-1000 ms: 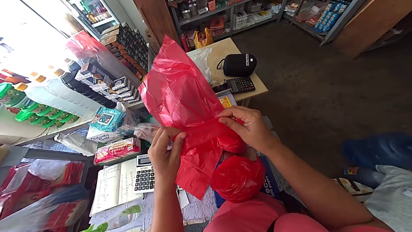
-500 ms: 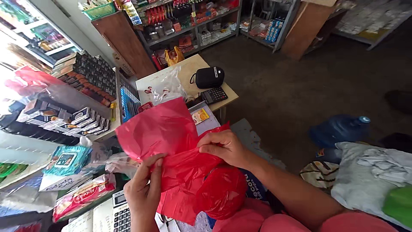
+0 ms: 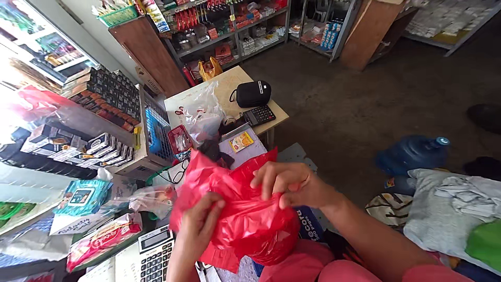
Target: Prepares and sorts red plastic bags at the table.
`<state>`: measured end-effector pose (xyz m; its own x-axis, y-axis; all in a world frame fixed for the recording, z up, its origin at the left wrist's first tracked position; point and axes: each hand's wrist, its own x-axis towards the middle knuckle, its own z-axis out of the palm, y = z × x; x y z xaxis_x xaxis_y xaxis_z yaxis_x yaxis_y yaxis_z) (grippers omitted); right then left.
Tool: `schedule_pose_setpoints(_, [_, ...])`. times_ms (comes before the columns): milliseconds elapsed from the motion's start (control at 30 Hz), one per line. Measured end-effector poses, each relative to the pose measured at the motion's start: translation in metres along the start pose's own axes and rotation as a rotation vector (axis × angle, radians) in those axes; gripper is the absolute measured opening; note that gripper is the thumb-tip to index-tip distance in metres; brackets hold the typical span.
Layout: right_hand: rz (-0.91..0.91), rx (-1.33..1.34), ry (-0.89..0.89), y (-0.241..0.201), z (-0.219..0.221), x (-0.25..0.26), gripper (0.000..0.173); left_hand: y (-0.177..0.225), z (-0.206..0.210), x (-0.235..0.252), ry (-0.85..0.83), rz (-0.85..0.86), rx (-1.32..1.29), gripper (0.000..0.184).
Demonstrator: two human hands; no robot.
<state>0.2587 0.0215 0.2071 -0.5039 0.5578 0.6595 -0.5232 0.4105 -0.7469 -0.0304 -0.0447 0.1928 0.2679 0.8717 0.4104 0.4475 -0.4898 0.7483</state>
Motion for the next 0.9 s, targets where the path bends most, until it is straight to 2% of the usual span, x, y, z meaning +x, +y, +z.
schedule_pose_setpoints(67, [0.113, 0.124, 0.153, 0.002, 0.000, -0.007, 0.020, 0.004, 0.003, -0.001, -0.100, 0.076, -0.192, 0.023])
schedule_pose_setpoints(133, [0.352, 0.242, 0.275, 0.007, 0.005, -0.014, 0.020, 0.011, 0.000, 0.004, -0.124, 0.178, -0.310, 0.025])
schedule_pose_setpoints(200, [0.615, 0.270, 0.291, 0.016, 0.012, -0.021, 0.022, 0.017, -0.001, 0.010, -0.066, 0.246, -0.398, 0.026])
schedule_pose_setpoints(267, [0.735, 0.310, 0.225, 0.022, 0.019, -0.029, 0.025, 0.019, 0.003, 0.017, -0.002, 0.247, -0.460, 0.029])
schedule_pose_setpoints(333, [0.741, 0.429, 0.183, 0.025, 0.022, -0.037, 0.026, 0.020, 0.014, 0.018, 0.086, 0.187, -0.558, 0.033])
schedule_pose_setpoints(467, [0.632, 0.569, 0.252, 0.025, 0.019, -0.044, 0.024, 0.002, 0.039, 0.023, 0.255, 0.054, -0.779, 0.035])
schedule_pose_setpoints(567, [0.622, 0.622, 0.396, 0.025, 0.014, -0.046, 0.024, -0.009, 0.060, 0.016, 0.396, -0.169, -0.884, 0.038])
schedule_pose_setpoints(667, [0.636, 0.683, 0.541, 0.024, 0.015, -0.044, 0.027, -0.006, 0.073, 0.005, 0.468, -0.369, -0.815, 0.038])
schedule_pose_setpoints(733, [0.613, 0.731, 0.604, 0.027, 0.013, -0.045, 0.031, -0.012, 0.078, -0.004, 0.476, -0.372, -0.732, 0.027])
schedule_pose_setpoints(800, [0.618, 0.729, 0.666, 0.030, 0.010, -0.043, 0.033, -0.024, 0.079, -0.013, 0.453, -0.280, -0.664, 0.012])
schedule_pose_setpoints(900, [0.783, 0.535, 0.713, 0.031, 0.004, -0.042, 0.031, -0.028, 0.078, -0.018, 0.369, -0.126, -0.585, 0.021])
